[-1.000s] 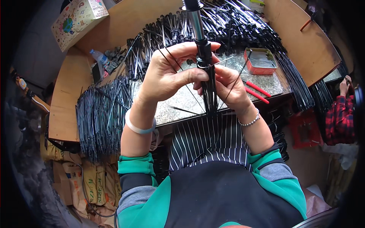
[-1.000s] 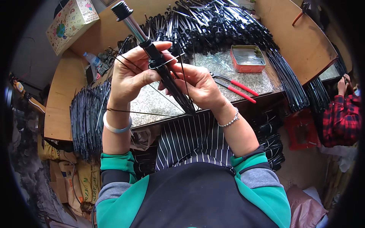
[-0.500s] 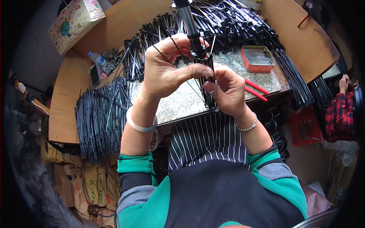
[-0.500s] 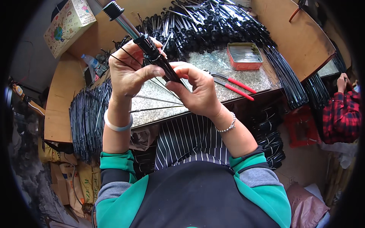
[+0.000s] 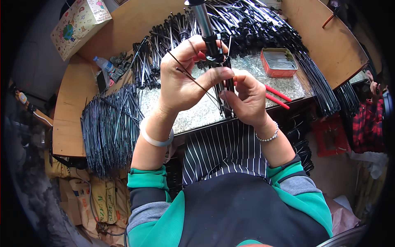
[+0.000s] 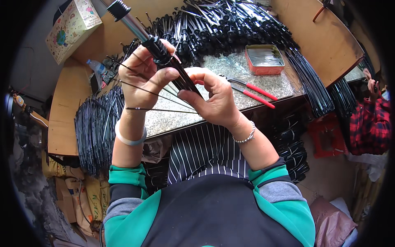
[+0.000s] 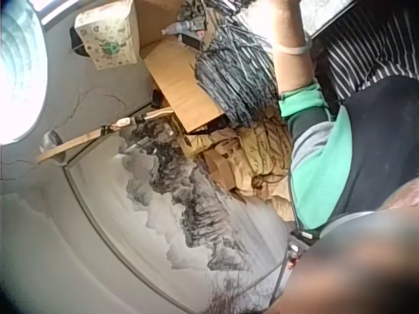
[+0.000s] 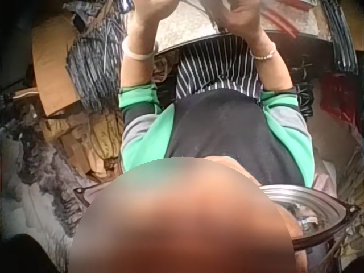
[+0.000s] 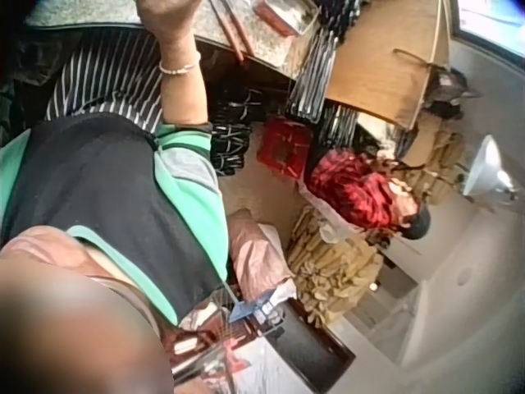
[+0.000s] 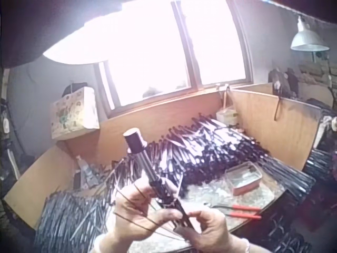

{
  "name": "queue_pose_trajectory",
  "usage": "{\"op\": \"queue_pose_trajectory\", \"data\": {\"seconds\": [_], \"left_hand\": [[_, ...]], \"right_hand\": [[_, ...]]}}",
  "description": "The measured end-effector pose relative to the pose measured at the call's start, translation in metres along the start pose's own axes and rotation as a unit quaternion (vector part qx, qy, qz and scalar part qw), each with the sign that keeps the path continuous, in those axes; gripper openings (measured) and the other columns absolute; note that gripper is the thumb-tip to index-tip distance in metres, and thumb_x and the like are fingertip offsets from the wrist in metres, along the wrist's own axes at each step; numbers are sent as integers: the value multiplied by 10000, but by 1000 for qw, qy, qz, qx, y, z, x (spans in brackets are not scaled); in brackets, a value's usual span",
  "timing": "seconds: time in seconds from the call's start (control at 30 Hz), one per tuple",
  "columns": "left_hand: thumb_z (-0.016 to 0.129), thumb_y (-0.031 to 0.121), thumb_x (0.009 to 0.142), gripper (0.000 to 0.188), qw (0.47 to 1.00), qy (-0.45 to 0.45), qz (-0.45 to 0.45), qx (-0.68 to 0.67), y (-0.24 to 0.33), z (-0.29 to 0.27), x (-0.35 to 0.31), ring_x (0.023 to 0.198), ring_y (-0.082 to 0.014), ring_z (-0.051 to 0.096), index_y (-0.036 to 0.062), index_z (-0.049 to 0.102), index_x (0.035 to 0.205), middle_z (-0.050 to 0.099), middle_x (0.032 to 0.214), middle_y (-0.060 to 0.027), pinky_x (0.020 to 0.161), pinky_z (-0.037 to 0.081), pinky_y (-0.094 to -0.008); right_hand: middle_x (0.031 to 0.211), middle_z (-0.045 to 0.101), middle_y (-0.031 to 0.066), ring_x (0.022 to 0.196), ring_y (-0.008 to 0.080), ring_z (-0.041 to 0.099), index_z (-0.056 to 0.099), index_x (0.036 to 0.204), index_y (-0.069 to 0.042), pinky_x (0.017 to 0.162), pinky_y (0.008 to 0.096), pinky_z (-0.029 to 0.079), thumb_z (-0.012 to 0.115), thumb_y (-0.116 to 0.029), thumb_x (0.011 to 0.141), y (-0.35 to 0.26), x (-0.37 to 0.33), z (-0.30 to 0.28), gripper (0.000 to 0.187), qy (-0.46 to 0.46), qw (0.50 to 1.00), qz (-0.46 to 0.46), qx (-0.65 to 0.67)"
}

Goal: Assembling industrial brushes by inserting bundles of black fibers into a cylindrical base and securing them with pliers.

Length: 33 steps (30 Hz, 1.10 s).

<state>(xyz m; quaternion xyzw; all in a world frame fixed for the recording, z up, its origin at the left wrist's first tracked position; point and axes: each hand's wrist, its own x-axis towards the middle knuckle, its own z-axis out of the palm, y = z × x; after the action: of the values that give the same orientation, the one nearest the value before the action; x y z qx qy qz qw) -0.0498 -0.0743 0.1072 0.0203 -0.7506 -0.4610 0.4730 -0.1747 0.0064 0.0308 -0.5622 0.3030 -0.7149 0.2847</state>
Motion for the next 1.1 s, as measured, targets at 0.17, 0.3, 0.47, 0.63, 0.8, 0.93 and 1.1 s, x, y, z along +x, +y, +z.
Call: {"op": "queue_pose_trajectory", "data": {"seconds": [0.17, 0.3, 0.47, 0.63, 0.8, 0.93, 1.1], "left_hand": [[708, -22, 719, 343, 999, -40, -20, 17, 2, -4, 2, 829, -122, 585, -34, 573, 1034, 610, 921, -72, 754, 484, -250], [675, -3, 761, 288, 999, -22, -27, -22, 3, 3, -3, 821, -107, 572, -32, 589, 1034, 615, 956, -77, 735, 461, -228], [654, 28, 793, 293, 999, 20, -33, 9, 5, 10, -4, 854, -118, 601, -30, 575, 1070, 629, 965, -76, 719, 476, -229], [578, 14, 849, 328, 998, 17, -27, 56, 9, 14, -6, 922, -184, 608, -69, 503, 1157, 618, 1012, -139, 823, 479, -287], [525, -10, 841, 236, 989, 60, 23, 136, 7, 25, -7, 861, -206, 625, -71, 551, 1067, 625, 955, -142, 762, 486, -285], [419, 47, 918, 353, 984, 0, 29, 178, 7, 20, -9, 976, -198, 581, -69, 372, 1248, 571, 1063, -144, 845, 467, -289], [371, 92, 959, 425, 974, -28, 21, 222, 8, 20, -10, 1024, -176, 557, -55, 277, 1347, 548, 1107, -133, 880, 458, -286]], "right_hand": [[950, 626, 97, 876, 125, 593, 562, 1019, 15, 787, 248, 465, 677, -52, 791, -1, 1, -1, 264, -7, 998, -31, -56], [957, 625, 100, 883, 137, 602, 564, 1026, 15, 784, 261, 483, 676, -52, 789, 0, -4, 4, 270, 30, 998, -26, -50], [967, 623, 99, 892, 150, 610, 567, 1026, 2, 771, 275, 503, 673, -43, 788, -2, -4, 4, 265, 76, 996, -19, -48], [987, 578, 76, 902, 124, 591, 504, 1037, 19, 791, 249, 488, 572, 39, 839, -5, 1, 3, 210, 31, 984, -91, -148], [994, 636, 117, 876, 155, 622, 580, 934, -18, 749, 274, 505, 699, -53, 767, 4, 1, 3, 209, 101, 992, -52, -62], [1007, 637, 120, 886, 148, 617, 587, 913, -30, 746, 266, 501, 711, -56, 756, 5, 2, 1, 201, 89, 993, -49, -57], [1014, 636, 112, 900, 141, 611, 594, 912, -36, 749, 261, 496, 712, -44, 751, 6, 1, 0, 200, 89, 994, -45, -52]]}}
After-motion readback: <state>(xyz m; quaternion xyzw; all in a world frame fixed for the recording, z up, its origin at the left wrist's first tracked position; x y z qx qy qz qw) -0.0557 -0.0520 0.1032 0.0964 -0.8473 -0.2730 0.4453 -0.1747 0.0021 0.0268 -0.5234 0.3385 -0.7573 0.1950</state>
